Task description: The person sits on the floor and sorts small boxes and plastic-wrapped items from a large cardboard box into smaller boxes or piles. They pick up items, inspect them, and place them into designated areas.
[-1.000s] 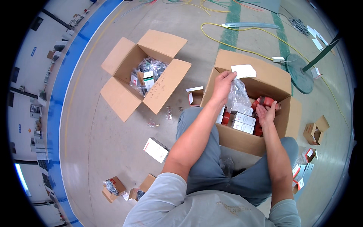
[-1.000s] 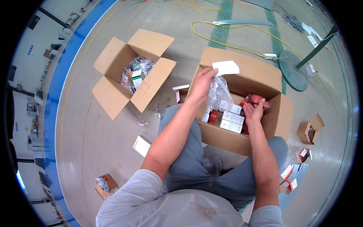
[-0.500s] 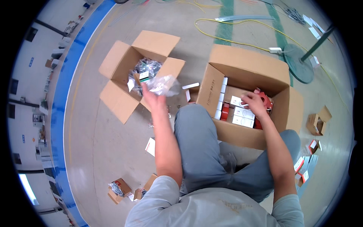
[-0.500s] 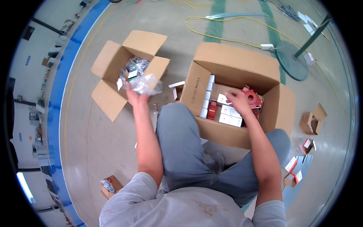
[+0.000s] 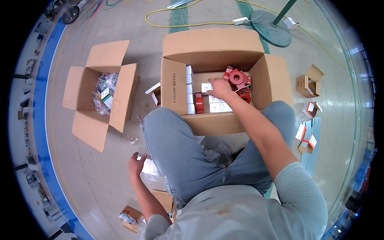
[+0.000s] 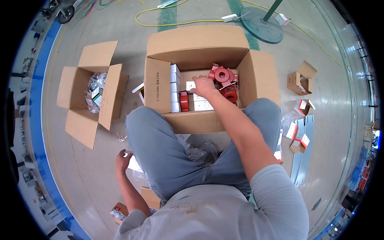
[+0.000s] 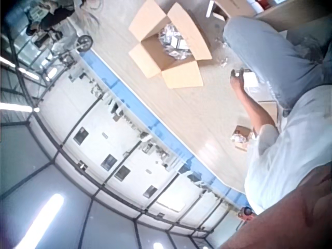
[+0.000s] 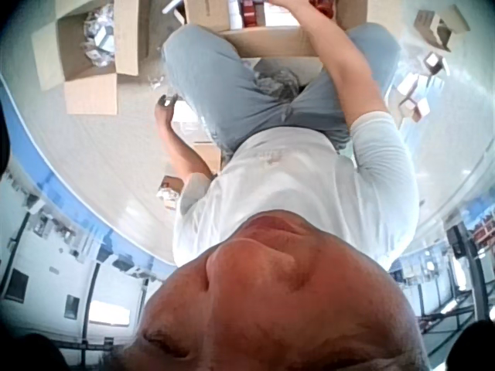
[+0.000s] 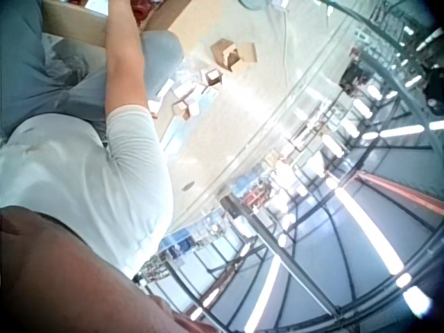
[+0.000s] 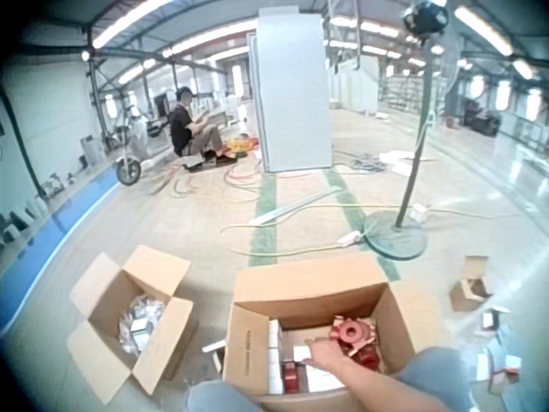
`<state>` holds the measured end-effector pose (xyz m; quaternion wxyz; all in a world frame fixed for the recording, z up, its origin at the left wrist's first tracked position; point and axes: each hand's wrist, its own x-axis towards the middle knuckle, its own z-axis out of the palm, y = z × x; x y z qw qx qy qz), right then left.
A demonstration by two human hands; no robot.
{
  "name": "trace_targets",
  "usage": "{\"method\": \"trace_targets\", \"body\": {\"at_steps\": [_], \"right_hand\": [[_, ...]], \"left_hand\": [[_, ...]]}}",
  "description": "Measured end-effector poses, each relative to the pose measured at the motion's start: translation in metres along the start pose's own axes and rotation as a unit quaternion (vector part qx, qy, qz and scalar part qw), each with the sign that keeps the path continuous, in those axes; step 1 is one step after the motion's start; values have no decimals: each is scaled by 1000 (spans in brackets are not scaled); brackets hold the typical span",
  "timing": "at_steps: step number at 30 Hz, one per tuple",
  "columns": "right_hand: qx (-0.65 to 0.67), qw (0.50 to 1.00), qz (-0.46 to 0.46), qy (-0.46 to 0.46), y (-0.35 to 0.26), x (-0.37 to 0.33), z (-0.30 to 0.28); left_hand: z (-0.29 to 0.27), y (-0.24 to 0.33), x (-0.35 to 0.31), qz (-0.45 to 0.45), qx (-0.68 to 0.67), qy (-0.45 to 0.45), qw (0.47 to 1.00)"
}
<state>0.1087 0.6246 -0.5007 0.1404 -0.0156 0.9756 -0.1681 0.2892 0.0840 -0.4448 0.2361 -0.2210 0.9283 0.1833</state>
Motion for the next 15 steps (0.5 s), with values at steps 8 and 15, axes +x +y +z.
{"method": "trace_targets", "body": {"at_steps": [8, 15], "right_hand": [[29, 998, -47, 5, 0, 24, 14], [231, 951, -83, 185, -36, -4, -122]], "left_hand": [[-56, 149, -21, 179, -367, 134, 903], [-66, 352, -50, 312, -294, 87, 899]]}}
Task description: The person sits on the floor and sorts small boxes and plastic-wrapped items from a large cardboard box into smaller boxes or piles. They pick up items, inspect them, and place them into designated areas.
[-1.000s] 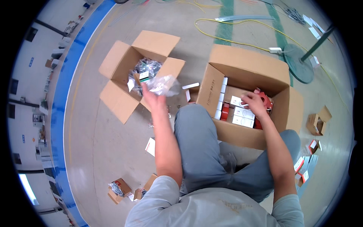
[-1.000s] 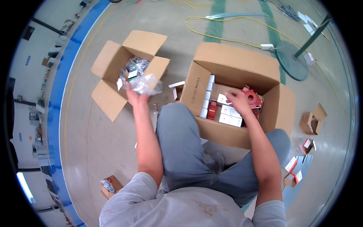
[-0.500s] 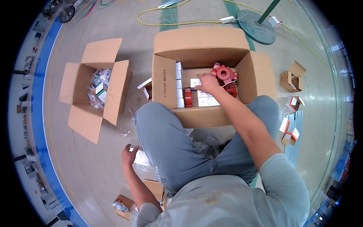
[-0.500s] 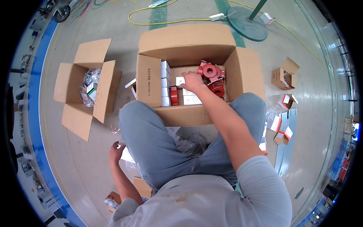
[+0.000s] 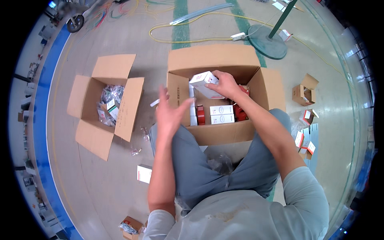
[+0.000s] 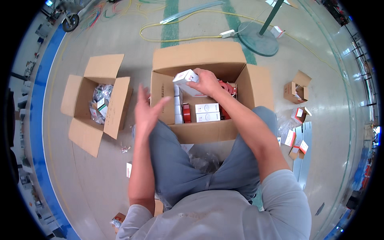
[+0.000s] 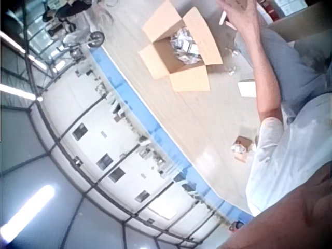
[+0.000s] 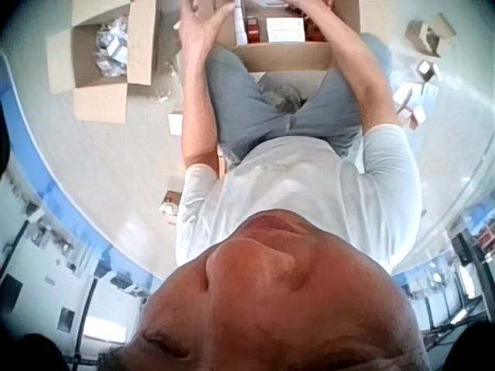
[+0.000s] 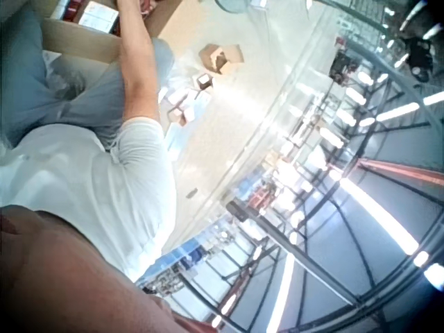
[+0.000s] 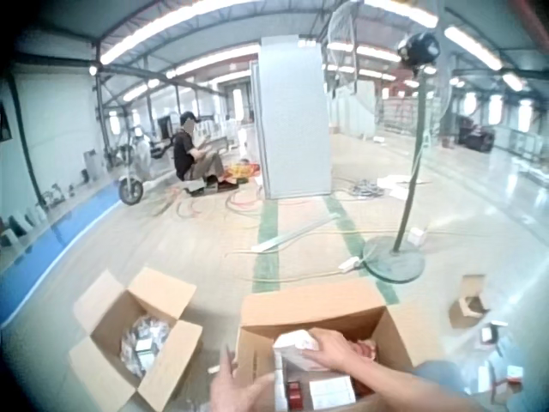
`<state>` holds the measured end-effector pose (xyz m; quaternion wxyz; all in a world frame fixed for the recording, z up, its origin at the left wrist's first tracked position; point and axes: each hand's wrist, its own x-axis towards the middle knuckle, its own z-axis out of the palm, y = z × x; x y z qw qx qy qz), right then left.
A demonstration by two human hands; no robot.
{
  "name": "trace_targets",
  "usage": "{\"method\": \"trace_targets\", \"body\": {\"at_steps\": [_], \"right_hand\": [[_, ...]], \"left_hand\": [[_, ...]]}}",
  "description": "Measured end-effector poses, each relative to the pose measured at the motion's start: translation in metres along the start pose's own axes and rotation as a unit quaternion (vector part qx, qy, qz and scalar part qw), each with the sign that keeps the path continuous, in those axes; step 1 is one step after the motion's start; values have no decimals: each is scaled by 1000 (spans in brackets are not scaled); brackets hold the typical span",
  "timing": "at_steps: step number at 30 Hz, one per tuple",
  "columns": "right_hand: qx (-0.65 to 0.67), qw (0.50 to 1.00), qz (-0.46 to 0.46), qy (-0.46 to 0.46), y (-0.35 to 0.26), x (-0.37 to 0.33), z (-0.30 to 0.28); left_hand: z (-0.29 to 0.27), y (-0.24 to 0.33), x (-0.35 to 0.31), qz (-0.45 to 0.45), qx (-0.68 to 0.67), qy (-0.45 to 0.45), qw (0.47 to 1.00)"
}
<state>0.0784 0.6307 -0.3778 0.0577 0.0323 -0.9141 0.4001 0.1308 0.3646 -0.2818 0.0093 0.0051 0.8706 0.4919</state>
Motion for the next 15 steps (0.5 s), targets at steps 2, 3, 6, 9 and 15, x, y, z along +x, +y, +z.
{"method": "trace_targets", "body": {"at_steps": [2, 3, 6, 9, 15], "right_hand": [[105, 994, 5, 38, -43, -11, -31], [187, 981, 41, 32, -56, -19, -43], [312, 947, 60, 50, -70, -56, -58], [394, 914, 93, -12, -60, -60, -66], [358, 911, 170, -118, -67, -58, -83]], "left_hand": [[31, 12, 18, -4, -23, -63, 998], [46, 19, 24, -18, -56, -104, 993], [74, 39, 19, 76, -37, -105, 991], [87, 22, 18, 60, -101, -133, 984], [89, 20, 7, 108, -11, -123, 986]]}}
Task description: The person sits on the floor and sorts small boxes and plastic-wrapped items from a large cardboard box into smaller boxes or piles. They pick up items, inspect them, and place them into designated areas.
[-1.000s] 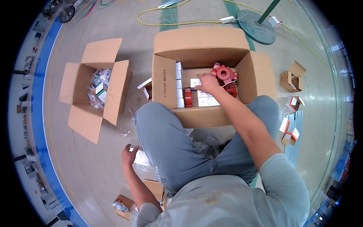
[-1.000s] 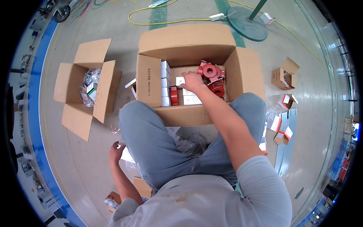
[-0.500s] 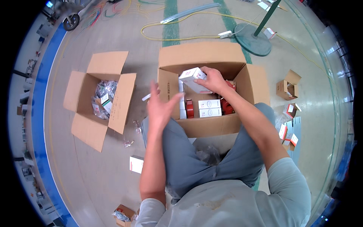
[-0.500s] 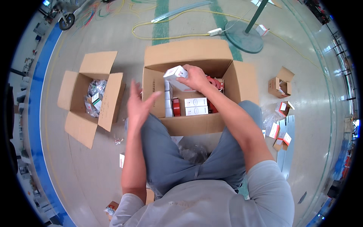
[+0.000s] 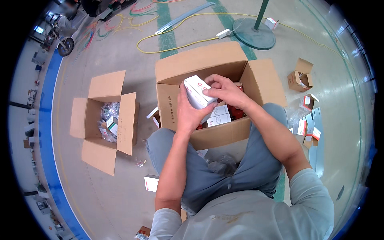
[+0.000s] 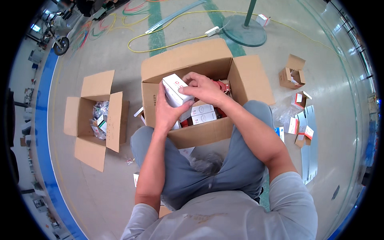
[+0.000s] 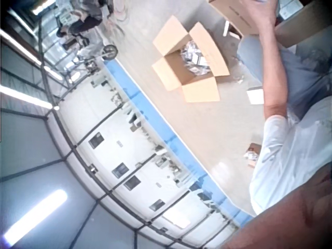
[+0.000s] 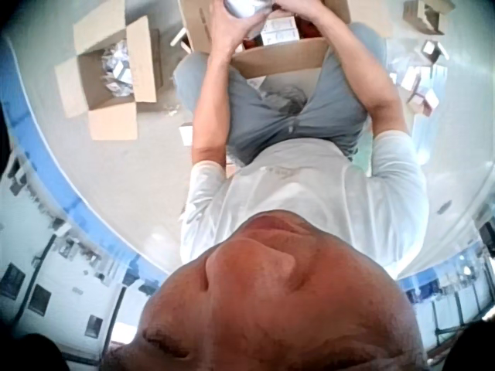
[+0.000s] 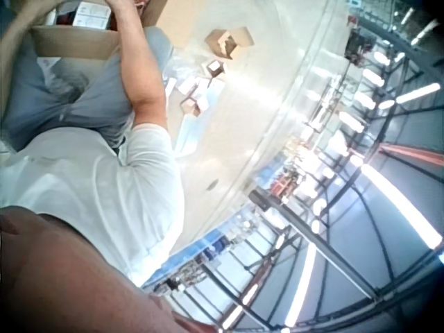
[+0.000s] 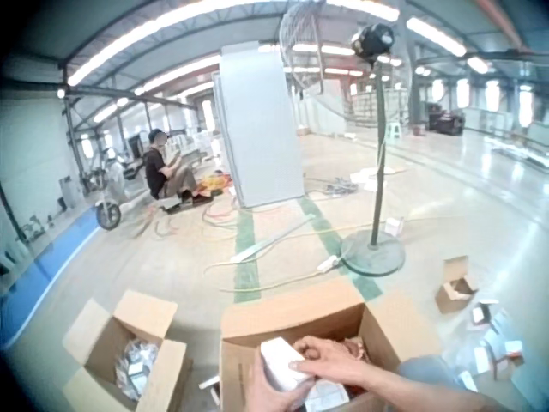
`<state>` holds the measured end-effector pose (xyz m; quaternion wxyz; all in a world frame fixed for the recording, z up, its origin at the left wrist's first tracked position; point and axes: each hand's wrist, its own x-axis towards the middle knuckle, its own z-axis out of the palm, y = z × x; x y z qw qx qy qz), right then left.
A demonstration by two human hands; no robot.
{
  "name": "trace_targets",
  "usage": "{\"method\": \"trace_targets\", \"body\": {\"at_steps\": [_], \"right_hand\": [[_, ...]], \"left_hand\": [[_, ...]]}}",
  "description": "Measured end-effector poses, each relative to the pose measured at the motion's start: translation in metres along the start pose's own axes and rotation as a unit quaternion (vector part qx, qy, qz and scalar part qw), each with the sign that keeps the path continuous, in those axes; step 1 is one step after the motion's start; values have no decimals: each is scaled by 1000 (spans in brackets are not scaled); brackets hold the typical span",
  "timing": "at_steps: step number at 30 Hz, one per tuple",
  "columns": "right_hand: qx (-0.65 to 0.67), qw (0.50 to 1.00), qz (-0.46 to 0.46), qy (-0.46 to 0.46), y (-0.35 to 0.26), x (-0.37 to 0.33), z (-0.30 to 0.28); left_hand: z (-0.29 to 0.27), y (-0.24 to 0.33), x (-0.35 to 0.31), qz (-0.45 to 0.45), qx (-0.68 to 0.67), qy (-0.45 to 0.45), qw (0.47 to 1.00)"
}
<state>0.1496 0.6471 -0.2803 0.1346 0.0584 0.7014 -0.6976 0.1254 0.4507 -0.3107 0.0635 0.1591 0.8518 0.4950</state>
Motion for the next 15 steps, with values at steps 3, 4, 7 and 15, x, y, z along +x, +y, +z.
{"method": "trace_targets", "body": {"at_steps": [3, 4, 7, 15], "right_hand": [[-35, 997, -65, 1, 20, 13, -9], [-51, 994, -93, 0, 32, 19, -18], [-106, 993, -45, -11, 18, 13, -23], [-218, 972, -81, 25, 15, 10, -28]], "left_hand": [[4, 8, 0, 97, 115, 24, 988], [9, 3, 3, 123, 137, 34, 982], [11, -9, 5, 159, 178, 34, 970], [16, -8, 9, 174, 174, 13, 969]]}}
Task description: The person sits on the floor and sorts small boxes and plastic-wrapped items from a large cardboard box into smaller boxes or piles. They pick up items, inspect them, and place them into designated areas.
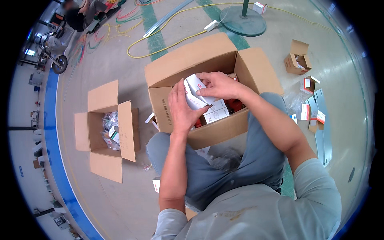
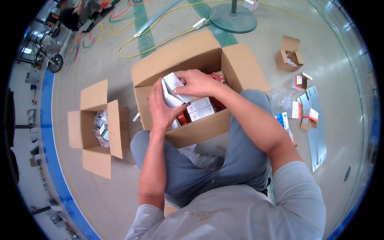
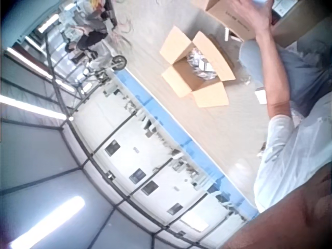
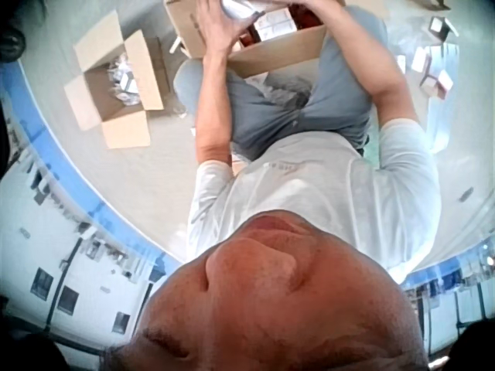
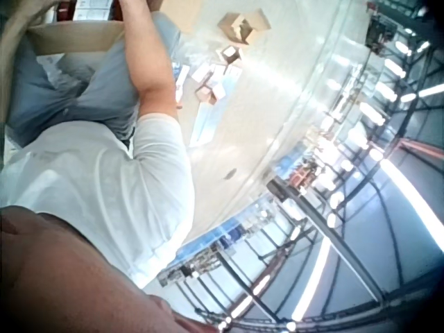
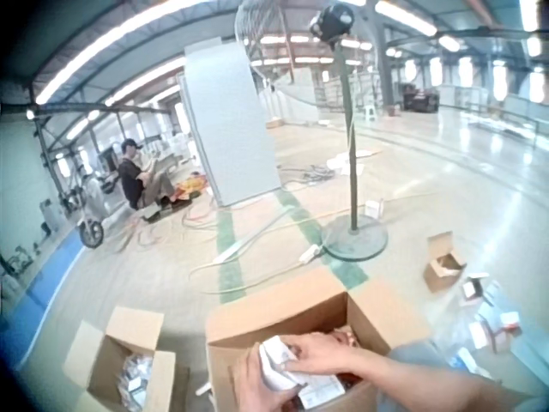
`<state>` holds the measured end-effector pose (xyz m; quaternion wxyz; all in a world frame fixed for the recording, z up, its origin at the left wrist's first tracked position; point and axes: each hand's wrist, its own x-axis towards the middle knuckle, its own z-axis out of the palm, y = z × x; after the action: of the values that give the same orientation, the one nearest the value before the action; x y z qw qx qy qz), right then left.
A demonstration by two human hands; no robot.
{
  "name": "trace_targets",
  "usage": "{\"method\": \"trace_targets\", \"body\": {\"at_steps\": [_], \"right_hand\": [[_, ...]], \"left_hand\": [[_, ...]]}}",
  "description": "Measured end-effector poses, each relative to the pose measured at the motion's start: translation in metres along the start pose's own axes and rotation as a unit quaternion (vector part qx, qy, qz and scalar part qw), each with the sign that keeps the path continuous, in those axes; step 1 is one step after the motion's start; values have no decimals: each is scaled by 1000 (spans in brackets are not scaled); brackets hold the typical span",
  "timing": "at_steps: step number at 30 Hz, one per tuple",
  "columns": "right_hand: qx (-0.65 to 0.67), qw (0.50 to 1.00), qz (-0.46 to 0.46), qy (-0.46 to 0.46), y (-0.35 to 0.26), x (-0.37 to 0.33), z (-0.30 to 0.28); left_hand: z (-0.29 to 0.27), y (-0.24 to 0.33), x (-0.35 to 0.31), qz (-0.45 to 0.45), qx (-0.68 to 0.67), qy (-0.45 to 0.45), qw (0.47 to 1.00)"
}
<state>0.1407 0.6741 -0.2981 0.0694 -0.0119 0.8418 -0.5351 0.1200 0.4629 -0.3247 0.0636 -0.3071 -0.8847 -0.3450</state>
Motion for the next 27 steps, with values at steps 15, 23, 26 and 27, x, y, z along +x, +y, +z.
{"method": "trace_targets", "body": {"at_steps": [15, 23, 26, 27], "right_hand": [[337, 941, 16, 7, 11, 8, -3], [535, 845, -18, 9, -8, 3, 10], [558, 829, -35, 6, -12, 1, 9], [565, 824, -38, 9, -12, 0, 5]], "left_hand": [[-16, -13, 3, -65, -193, 9, 979], [-14, -24, 19, -248, -502, 57, 827], [-4, -47, 8, -342, -638, -75, 685], [-10, -35, 13, -367, -696, -136, 602]]}}
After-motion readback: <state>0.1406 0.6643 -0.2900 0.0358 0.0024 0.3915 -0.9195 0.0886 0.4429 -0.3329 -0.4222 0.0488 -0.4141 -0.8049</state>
